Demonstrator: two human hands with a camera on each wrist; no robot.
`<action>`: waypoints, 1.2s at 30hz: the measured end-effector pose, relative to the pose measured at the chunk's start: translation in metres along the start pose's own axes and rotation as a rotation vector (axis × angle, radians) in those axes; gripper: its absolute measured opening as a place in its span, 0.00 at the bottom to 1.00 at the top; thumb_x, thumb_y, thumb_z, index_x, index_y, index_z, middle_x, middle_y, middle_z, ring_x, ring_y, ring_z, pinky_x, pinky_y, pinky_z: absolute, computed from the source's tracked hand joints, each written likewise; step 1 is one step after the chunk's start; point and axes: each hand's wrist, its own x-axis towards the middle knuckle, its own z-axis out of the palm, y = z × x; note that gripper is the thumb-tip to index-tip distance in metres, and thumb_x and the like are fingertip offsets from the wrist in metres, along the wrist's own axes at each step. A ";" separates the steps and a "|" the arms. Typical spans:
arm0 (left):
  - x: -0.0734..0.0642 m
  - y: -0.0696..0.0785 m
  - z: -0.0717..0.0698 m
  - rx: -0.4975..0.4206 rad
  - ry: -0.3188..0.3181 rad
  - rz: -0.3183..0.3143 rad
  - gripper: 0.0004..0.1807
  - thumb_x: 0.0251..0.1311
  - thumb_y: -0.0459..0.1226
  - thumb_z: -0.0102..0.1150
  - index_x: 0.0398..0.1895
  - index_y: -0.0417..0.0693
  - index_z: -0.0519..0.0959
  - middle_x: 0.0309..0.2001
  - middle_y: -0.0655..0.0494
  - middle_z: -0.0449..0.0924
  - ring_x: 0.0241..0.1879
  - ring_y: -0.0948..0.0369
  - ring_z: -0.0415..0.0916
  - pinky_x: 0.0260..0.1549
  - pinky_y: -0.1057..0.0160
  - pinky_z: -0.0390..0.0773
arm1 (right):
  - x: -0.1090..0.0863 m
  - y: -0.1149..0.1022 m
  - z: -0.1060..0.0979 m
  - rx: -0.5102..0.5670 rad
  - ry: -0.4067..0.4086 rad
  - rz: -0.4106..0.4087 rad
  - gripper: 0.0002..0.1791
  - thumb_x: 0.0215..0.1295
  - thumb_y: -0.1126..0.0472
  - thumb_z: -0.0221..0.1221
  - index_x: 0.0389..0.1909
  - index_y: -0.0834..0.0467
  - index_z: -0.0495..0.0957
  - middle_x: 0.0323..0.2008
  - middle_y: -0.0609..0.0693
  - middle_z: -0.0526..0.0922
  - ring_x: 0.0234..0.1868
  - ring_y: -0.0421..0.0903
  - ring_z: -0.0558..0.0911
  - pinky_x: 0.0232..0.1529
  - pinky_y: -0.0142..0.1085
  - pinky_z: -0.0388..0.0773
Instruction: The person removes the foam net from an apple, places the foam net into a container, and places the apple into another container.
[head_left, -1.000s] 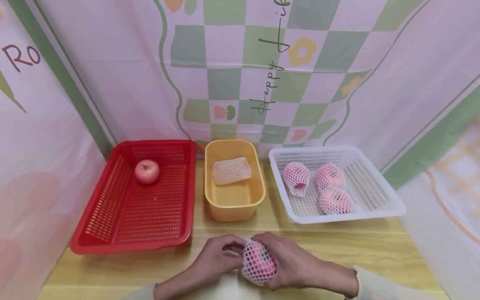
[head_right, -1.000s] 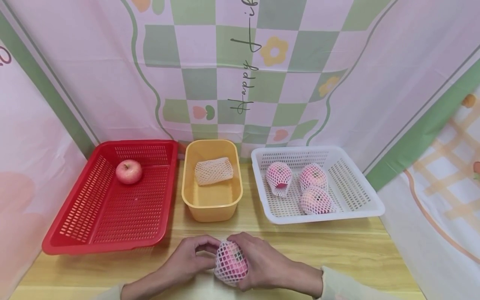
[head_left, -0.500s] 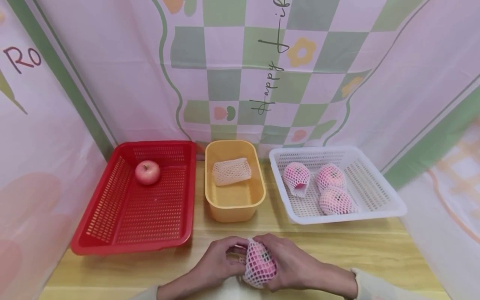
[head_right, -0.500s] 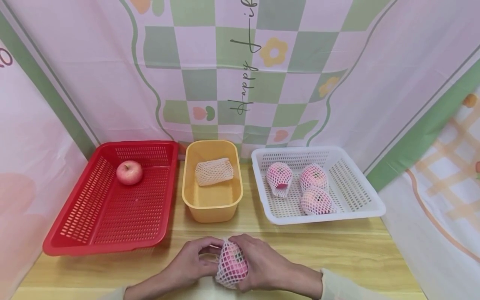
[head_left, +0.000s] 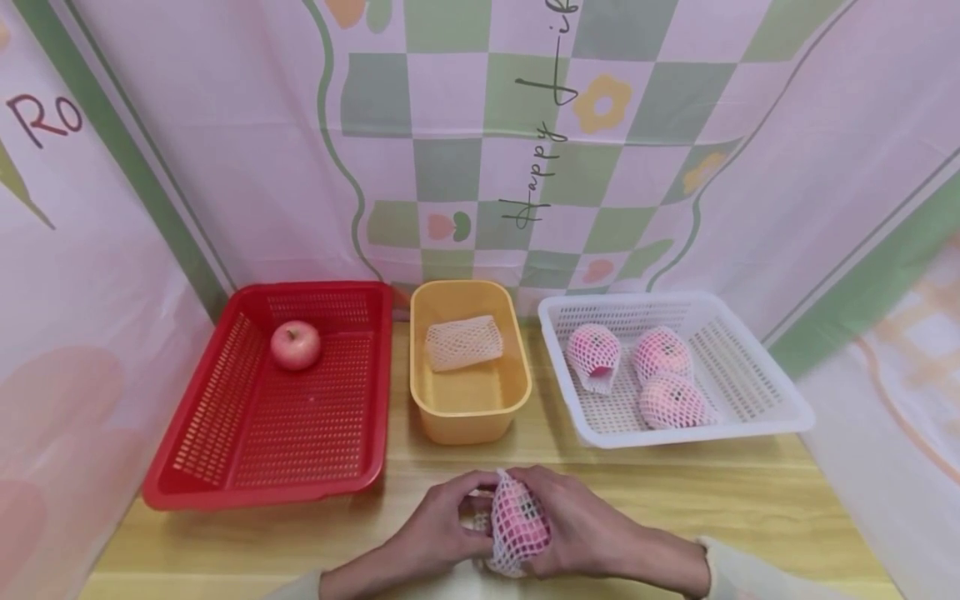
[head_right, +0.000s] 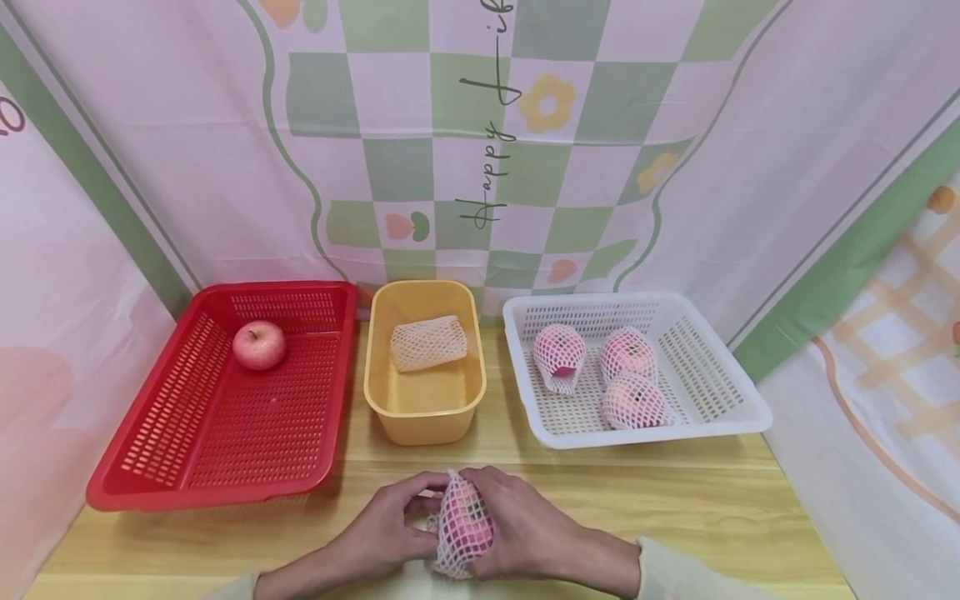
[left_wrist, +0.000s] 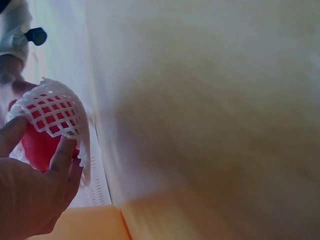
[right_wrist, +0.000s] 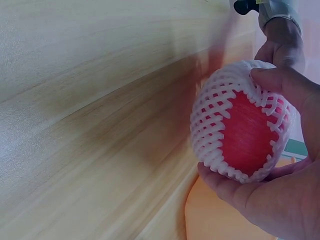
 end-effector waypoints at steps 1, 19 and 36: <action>0.000 0.000 0.000 -0.007 -0.001 -0.005 0.39 0.49 0.22 0.76 0.67 0.44 0.77 0.63 0.43 0.80 0.58 0.54 0.84 0.53 0.65 0.85 | 0.000 0.000 0.000 -0.001 0.001 0.004 0.50 0.39 0.53 0.83 0.67 0.63 0.73 0.55 0.50 0.85 0.52 0.42 0.83 0.53 0.39 0.85; 0.004 -0.004 0.000 0.150 -0.004 -0.013 0.44 0.44 0.24 0.81 0.68 0.50 0.75 0.62 0.46 0.81 0.58 0.59 0.83 0.53 0.68 0.82 | 0.001 0.000 0.011 0.009 0.069 -0.010 0.55 0.44 0.48 0.83 0.69 0.72 0.70 0.56 0.56 0.86 0.53 0.49 0.86 0.55 0.42 0.86; -0.002 -0.007 -0.001 0.151 0.002 -0.027 0.46 0.40 0.24 0.79 0.68 0.57 0.76 0.55 0.60 0.81 0.52 0.66 0.81 0.54 0.67 0.80 | -0.001 0.003 0.011 0.036 0.059 -0.039 0.55 0.51 0.46 0.81 0.71 0.74 0.68 0.59 0.58 0.86 0.56 0.51 0.87 0.59 0.43 0.84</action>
